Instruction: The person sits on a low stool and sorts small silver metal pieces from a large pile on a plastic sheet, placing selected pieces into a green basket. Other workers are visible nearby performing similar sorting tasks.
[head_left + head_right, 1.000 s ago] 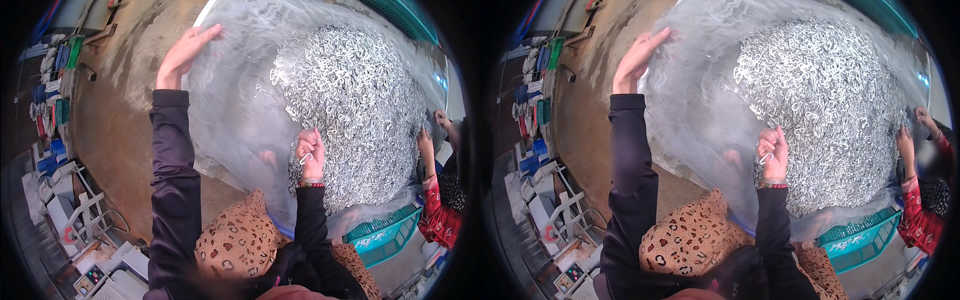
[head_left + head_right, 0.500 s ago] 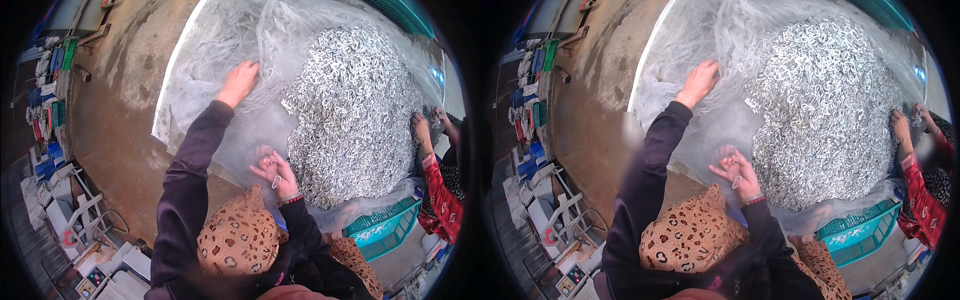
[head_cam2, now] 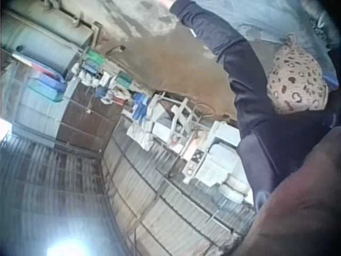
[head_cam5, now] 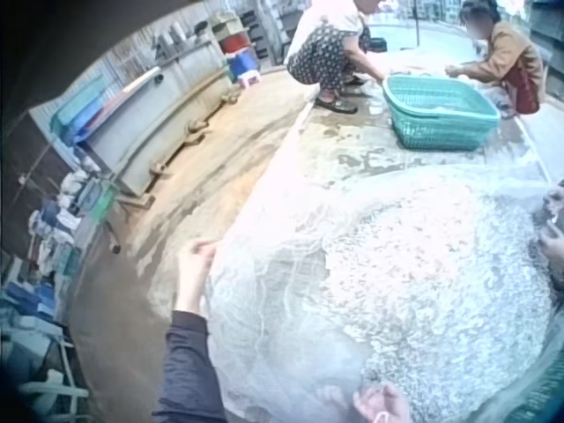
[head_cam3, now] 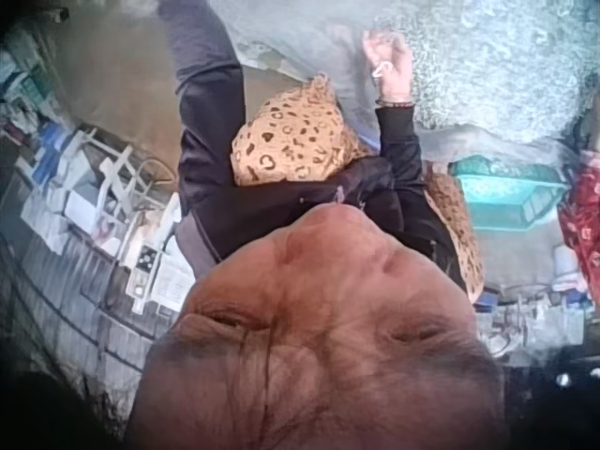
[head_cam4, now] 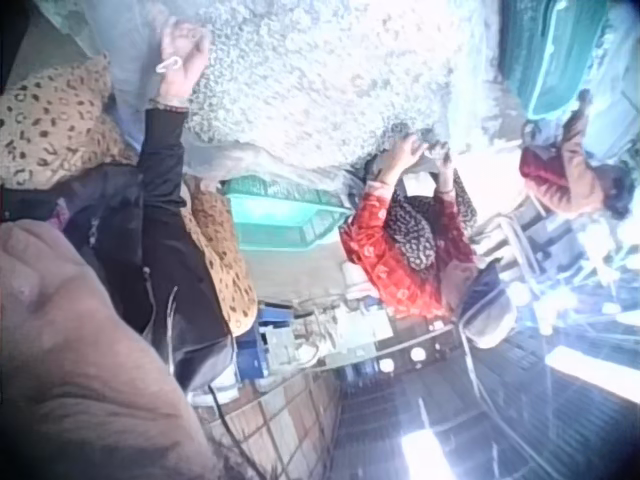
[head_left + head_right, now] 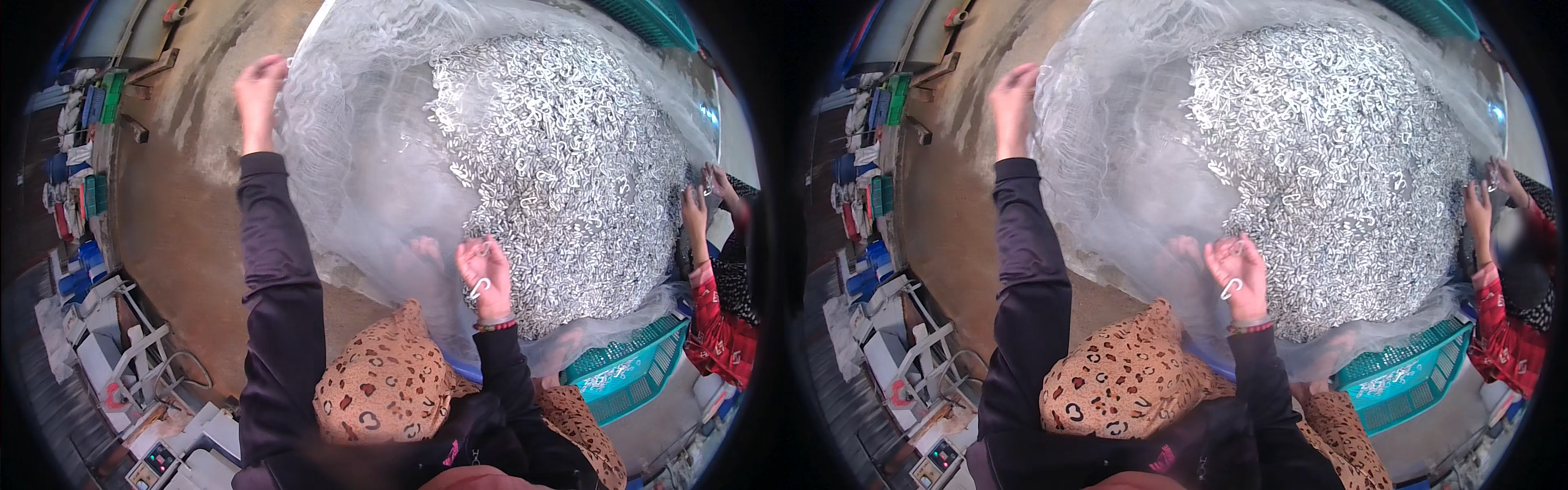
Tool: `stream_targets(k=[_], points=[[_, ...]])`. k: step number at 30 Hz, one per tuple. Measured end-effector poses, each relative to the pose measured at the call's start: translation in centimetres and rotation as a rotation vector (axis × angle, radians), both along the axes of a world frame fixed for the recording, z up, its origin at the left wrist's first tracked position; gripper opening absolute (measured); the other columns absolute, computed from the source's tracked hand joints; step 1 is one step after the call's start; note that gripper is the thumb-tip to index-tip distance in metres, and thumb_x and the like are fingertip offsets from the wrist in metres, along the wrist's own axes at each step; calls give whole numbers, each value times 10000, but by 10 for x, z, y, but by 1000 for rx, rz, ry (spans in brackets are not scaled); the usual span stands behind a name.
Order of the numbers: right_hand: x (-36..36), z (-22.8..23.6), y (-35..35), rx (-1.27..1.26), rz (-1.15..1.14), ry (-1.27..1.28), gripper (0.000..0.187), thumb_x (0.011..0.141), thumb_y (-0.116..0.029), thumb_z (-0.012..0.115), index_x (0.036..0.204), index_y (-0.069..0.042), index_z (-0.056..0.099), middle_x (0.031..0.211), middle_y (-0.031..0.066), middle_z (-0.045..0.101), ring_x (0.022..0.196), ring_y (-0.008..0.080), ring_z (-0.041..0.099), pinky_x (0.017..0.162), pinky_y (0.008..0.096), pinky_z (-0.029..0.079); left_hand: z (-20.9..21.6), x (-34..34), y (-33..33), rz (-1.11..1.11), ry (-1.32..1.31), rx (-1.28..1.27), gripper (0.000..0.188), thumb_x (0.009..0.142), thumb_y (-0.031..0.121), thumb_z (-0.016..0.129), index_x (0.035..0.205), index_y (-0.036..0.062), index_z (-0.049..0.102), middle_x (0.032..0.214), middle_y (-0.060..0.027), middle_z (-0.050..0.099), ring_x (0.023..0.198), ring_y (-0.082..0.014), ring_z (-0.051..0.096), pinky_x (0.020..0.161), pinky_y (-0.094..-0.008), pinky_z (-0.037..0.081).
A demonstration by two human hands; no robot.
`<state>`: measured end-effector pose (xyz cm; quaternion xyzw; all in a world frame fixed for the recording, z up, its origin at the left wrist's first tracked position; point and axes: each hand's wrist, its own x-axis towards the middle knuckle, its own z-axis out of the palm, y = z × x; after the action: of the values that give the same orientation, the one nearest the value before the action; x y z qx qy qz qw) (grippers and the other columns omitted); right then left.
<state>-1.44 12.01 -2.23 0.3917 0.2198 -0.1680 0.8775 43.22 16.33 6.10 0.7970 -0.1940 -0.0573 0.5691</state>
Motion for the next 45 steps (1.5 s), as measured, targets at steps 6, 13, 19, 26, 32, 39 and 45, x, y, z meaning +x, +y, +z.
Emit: stream_targets(k=[6, 13, 19, 26, 32, 39, 45], points=[[22, 4, -69, -152, -166, -70, 165, 894, -76, 548, 787, 0, 448, 777, 96, 480, 775, 202, 526, 860, 370, 504, 55, 16, 27, -53, 144, -22, 284, 833, 117, 652, 1062, -34, 580, 919, -112, 623, 772, -181, 627, 722, -282, 538], [21, 5, -70, -209, -139, 21, 102, 924, -55, 470, 866, 27, 487, 810, 108, 552, 799, 207, 581, 946, 422, 465, -17, -88, -43, -642, 25, 902, 518, 867, 441, 556, 1184, 32, 557, 1185, -181, 574, 1081, -305, 555, 888, -403, 447], [17, 1, -6, 61, -59, 210, 243, 940, -40, 364, 1125, 59, 486, 854, 120, 570, 832, 200, 589, 1086, 506, 266, -28, -196, -40, -1163, 188, 562, 453, 918, 354, 495, 1147, -34, 538, 1083, -209, 598, 944, -305, 624, 805, -398, 494], [43, 5, -4, 19, -66, 58, 197, 944, -69, 398, 1052, 42, 520, 876, 104, 558, 857, 203, 557, 1071, 508, 288, -64, -181, -38, -505, 307, 657, 309, 866, 140, 567, 1144, 16, 517, 909, -191, 590, 735, -275, 643, 638, -403, 520], [33, 8, 10, -128, 114, 189, 197, 940, -182, 465, 788, -66, 511, 854, 69, 550, 894, 218, 547, 1021, 637, 269, -98, -171, -47, -687, -568, 871, 449, 827, 260, 641, 1200, 50, 503, 1137, -209, 546, 953, -285, 575, 759, -421, 494], [9, 15, 24, -281, 297, 250, 173, 939, -241, 489, 845, -108, 549, 865, 53, 554, 917, 211, 545, 1004, 628, 307, -25, -108, -25, -822, 771, -157, 840, 772, 662, 527, 1402, 137, 346, 1321, -175, 447, 951, -185, 567, 893, -318, 439], [15, -6, -32, -259, 96, 65, 210, 915, -137, 494, 737, -26, 497, 825, 100, 561, 806, 209, 549, 859, 371, 484, 57, -53, -2, -421, -110, 473, 485, 794, 305, 669, 1233, 130, 558, 960, -124, 677, 866, -239, 648, 807, -374, 486]])
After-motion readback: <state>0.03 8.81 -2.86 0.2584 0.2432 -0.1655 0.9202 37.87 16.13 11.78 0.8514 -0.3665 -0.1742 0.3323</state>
